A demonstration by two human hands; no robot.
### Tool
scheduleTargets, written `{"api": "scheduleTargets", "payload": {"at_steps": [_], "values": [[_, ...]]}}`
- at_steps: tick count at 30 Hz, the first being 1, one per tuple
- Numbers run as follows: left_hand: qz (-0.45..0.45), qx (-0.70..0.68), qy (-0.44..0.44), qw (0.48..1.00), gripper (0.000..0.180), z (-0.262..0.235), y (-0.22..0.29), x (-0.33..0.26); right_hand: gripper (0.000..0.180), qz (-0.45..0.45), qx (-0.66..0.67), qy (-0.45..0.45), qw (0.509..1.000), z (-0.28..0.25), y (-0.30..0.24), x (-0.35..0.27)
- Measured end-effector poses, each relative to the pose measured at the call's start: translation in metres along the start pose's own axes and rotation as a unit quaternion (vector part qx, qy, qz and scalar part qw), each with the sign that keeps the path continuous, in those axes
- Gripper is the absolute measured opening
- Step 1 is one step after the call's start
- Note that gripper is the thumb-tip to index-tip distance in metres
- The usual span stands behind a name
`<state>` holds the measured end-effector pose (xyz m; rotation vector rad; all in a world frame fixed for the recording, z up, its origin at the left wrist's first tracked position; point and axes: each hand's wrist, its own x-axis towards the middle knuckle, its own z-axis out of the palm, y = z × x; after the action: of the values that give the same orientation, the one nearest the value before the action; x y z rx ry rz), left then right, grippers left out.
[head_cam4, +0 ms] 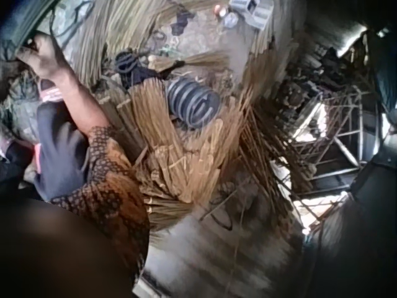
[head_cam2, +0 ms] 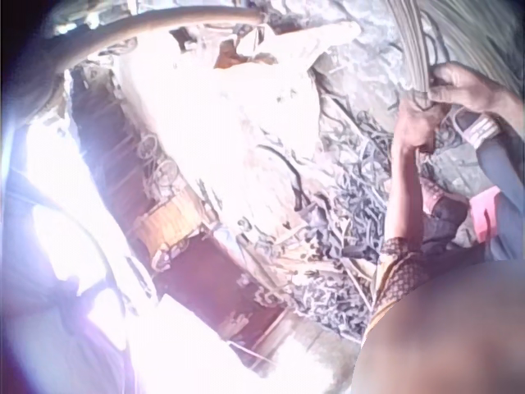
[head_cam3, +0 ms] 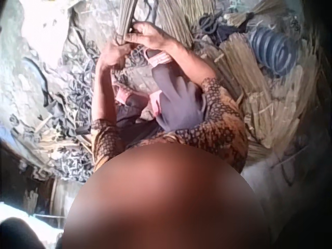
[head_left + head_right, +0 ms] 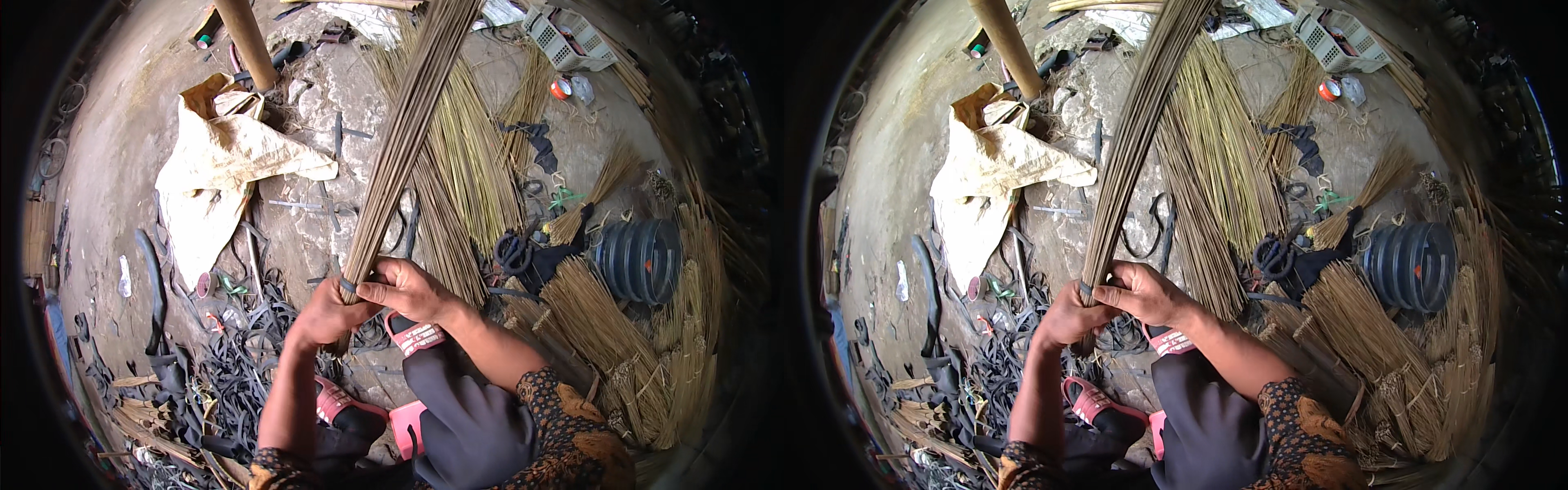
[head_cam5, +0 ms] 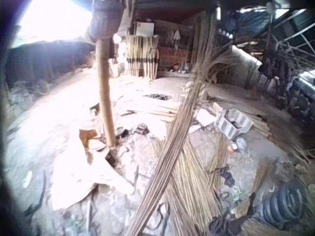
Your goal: The person gathers bundles of thin sticks and wraps them with black strips to secure them. They repeatedly pick up sticks, align them, and tie them with strips, then place the finished bundles aside.
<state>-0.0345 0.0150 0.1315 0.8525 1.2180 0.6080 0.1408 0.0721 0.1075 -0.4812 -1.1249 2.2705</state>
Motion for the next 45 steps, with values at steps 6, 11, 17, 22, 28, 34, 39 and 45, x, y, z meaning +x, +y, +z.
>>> {"api": "scheduleTargets", "payload": {"at_steps": [6,11,17,22,28,34,39,45], "values": [[0.105,0.076,0.080,0.988,0.036,0.004,-0.004,0.004,0.033,-0.002,-0.055,0.065,0.996,-0.003,-0.002,-0.001],[0.047,0.159,0.162,0.973,0.039,0.003,-0.007,0.008,0.033,0.031,-0.155,0.071,0.985,-0.008,-0.007,-0.003],[0.006,0.112,0.134,0.985,0.047,0.000,-0.007,0.007,0.033,0.039,-0.046,0.047,0.997,-0.006,-0.009,-0.005],[0.033,0.239,0.208,0.948,0.048,-0.002,0.000,-0.002,0.030,0.075,-0.130,0.096,0.984,-0.005,-0.006,-0.001],[0.040,0.347,0.286,0.892,0.054,-0.003,0.001,-0.009,0.022,0.104,-0.261,0.116,0.953,-0.002,-0.014,-0.011],[-0.061,0.330,0.287,0.897,0.062,-0.016,-0.010,-0.010,0.025,0.111,-0.378,0.059,0.917,0.014,-0.028,-0.036],[0.005,0.123,0.256,0.959,0.058,-0.034,-0.013,-0.019,0.023,0.120,-0.299,0.003,0.947,0.005,-0.035,-0.054],[0.009,-0.222,-0.145,0.964,0.052,-0.013,-0.012,-0.028,0.015,-0.091,-0.506,-0.077,0.854,-0.031,-0.021,-0.009]]}}
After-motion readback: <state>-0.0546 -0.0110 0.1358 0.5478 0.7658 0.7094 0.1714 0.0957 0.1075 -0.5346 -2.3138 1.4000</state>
